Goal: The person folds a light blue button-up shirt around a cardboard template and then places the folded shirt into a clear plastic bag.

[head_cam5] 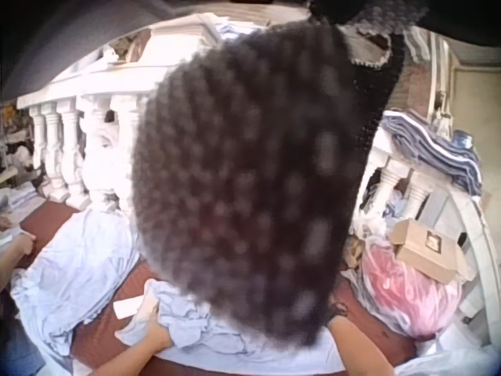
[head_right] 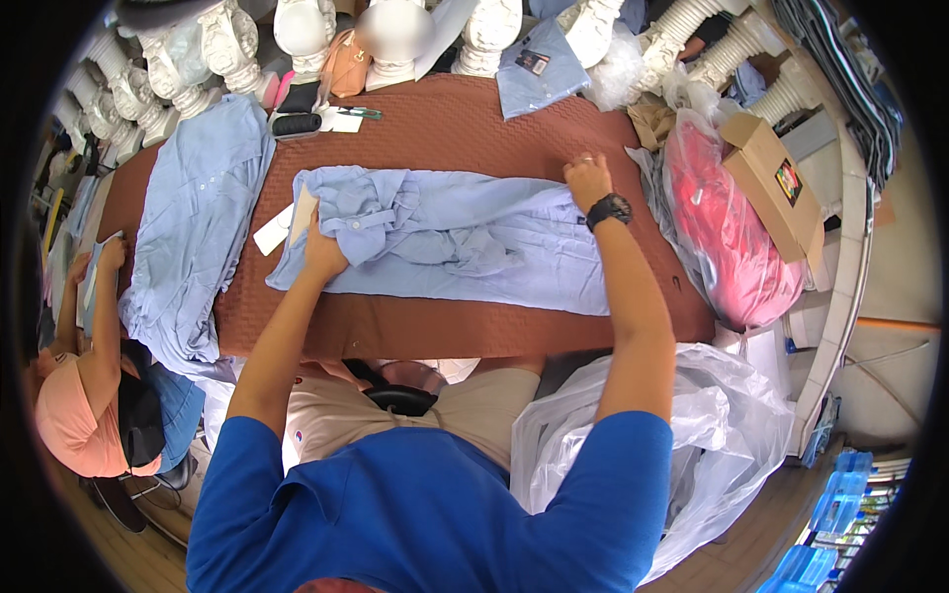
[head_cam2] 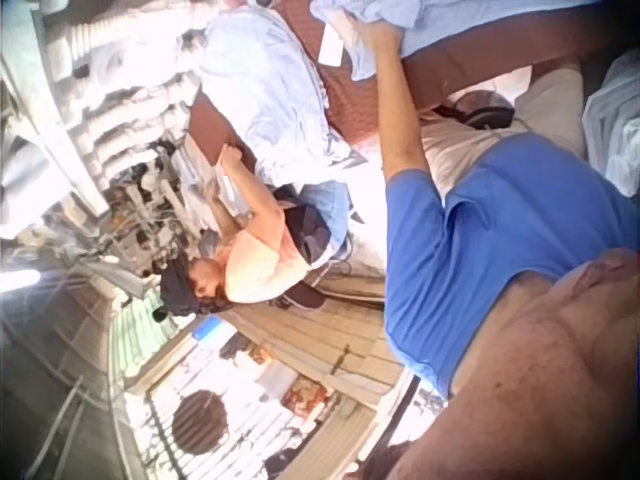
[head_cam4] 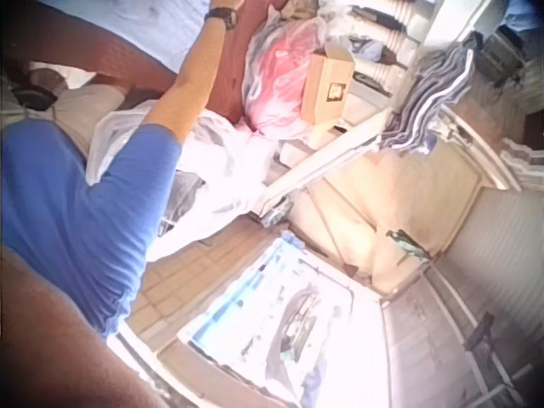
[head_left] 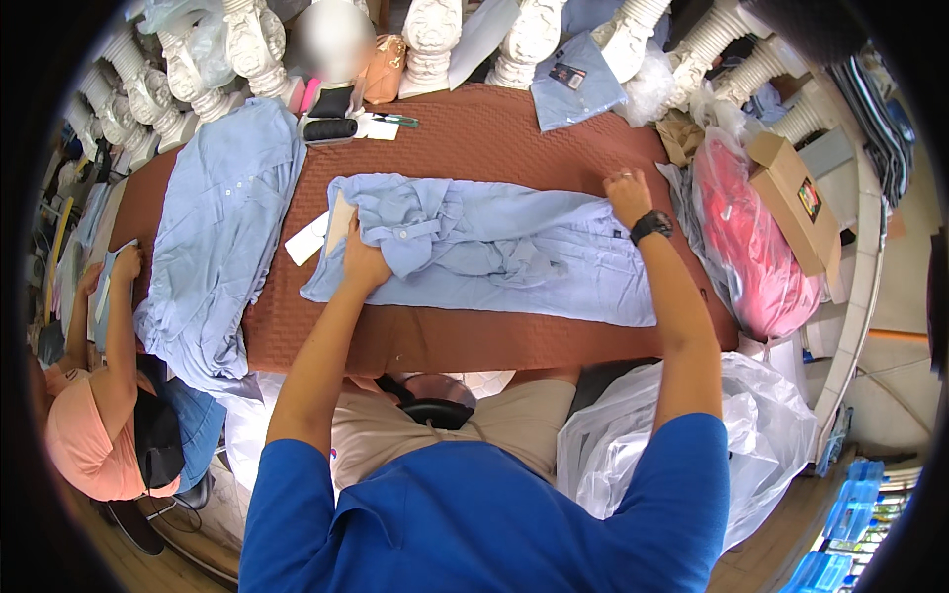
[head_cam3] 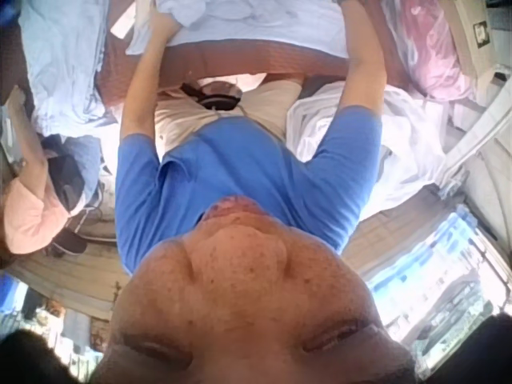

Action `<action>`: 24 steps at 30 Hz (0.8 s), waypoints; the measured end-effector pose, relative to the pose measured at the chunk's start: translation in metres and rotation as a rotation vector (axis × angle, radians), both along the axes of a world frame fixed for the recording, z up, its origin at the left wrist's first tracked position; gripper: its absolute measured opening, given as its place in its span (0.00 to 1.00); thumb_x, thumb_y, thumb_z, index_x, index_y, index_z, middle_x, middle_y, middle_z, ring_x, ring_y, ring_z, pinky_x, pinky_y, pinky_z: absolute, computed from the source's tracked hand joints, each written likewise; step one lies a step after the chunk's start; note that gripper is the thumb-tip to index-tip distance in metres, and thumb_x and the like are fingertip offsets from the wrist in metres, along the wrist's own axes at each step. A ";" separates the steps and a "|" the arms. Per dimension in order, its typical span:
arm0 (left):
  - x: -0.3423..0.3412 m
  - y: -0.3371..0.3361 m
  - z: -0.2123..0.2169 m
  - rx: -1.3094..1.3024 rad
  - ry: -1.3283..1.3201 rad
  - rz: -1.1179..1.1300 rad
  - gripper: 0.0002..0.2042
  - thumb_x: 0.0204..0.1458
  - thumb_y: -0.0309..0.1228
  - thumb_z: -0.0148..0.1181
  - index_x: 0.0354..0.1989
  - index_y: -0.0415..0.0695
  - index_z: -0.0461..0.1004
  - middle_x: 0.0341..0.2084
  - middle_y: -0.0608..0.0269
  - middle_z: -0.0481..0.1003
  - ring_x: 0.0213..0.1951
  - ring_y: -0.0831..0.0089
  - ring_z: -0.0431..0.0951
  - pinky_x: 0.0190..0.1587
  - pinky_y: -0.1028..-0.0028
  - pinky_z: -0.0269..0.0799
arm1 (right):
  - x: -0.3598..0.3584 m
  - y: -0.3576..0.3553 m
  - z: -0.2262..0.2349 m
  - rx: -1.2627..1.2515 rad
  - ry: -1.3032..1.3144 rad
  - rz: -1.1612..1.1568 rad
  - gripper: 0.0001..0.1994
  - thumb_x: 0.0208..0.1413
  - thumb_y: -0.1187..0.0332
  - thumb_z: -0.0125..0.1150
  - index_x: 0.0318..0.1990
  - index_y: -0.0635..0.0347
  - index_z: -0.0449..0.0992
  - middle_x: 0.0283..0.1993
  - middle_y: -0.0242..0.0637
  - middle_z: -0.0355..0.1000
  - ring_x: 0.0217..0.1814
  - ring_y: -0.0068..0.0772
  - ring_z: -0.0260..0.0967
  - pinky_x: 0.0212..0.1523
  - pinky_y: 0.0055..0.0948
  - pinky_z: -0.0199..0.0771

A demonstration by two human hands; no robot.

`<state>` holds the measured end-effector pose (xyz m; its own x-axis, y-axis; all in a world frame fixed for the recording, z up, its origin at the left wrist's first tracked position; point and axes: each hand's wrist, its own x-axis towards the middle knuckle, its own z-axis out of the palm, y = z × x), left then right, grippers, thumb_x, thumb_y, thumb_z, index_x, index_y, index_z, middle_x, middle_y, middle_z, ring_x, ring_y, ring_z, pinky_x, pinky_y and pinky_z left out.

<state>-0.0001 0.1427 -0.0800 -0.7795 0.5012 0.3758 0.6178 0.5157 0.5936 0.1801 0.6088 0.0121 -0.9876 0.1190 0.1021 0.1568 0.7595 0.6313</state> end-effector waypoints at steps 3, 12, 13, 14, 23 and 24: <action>0.007 -0.009 0.016 -0.021 -0.026 -0.022 0.34 0.49 0.48 0.62 0.62 0.41 0.67 0.64 0.46 0.64 0.67 0.42 0.57 0.70 0.56 0.54 | 0.036 -0.026 0.038 -0.028 0.075 -0.024 0.09 0.48 0.73 0.60 0.39 0.52 0.77 0.40 0.33 0.76 0.50 0.35 0.71 0.50 0.41 0.64; -0.007 -0.002 -0.012 0.042 0.181 -0.011 0.27 0.53 0.43 0.58 0.58 0.41 0.71 0.60 0.45 0.68 0.64 0.43 0.61 0.68 0.56 0.56 | 0.150 -0.086 -0.004 -0.264 0.038 -0.139 0.10 0.46 0.75 0.61 0.38 0.55 0.74 0.38 0.39 0.73 0.37 0.42 0.76 0.34 0.41 0.75; -0.008 -0.002 -0.007 0.129 0.091 -0.042 0.24 0.54 0.40 0.57 0.56 0.40 0.71 0.58 0.44 0.69 0.62 0.44 0.64 0.65 0.57 0.59 | 0.153 -0.089 -0.009 -0.308 0.052 -0.153 0.10 0.46 0.75 0.61 0.38 0.55 0.74 0.38 0.39 0.73 0.38 0.42 0.77 0.32 0.41 0.76; -0.011 -0.002 -0.001 0.215 0.001 -0.071 0.21 0.55 0.37 0.55 0.54 0.39 0.72 0.56 0.44 0.71 0.60 0.45 0.66 0.63 0.57 0.61 | 0.153 -0.089 -0.012 -0.301 0.055 -0.157 0.10 0.46 0.76 0.61 0.39 0.56 0.74 0.38 0.40 0.73 0.38 0.42 0.77 0.32 0.41 0.77; -0.016 -0.015 0.050 0.182 -0.269 0.223 0.13 0.60 0.38 0.59 0.37 0.38 0.75 0.24 0.54 0.78 0.30 0.58 0.80 0.37 0.64 0.73 | 0.135 -0.089 -0.001 -0.598 -0.206 -0.227 0.12 0.45 0.77 0.59 0.39 0.55 0.73 0.42 0.45 0.72 0.45 0.53 0.74 0.41 0.48 0.76; -0.023 -0.020 0.045 0.213 -0.272 0.132 0.12 0.59 0.36 0.60 0.38 0.38 0.75 0.24 0.54 0.78 0.31 0.59 0.80 0.37 0.64 0.73 | 0.118 -0.097 0.005 -0.632 -0.216 -0.197 0.12 0.46 0.77 0.59 0.39 0.55 0.72 0.43 0.46 0.71 0.47 0.53 0.73 0.43 0.48 0.75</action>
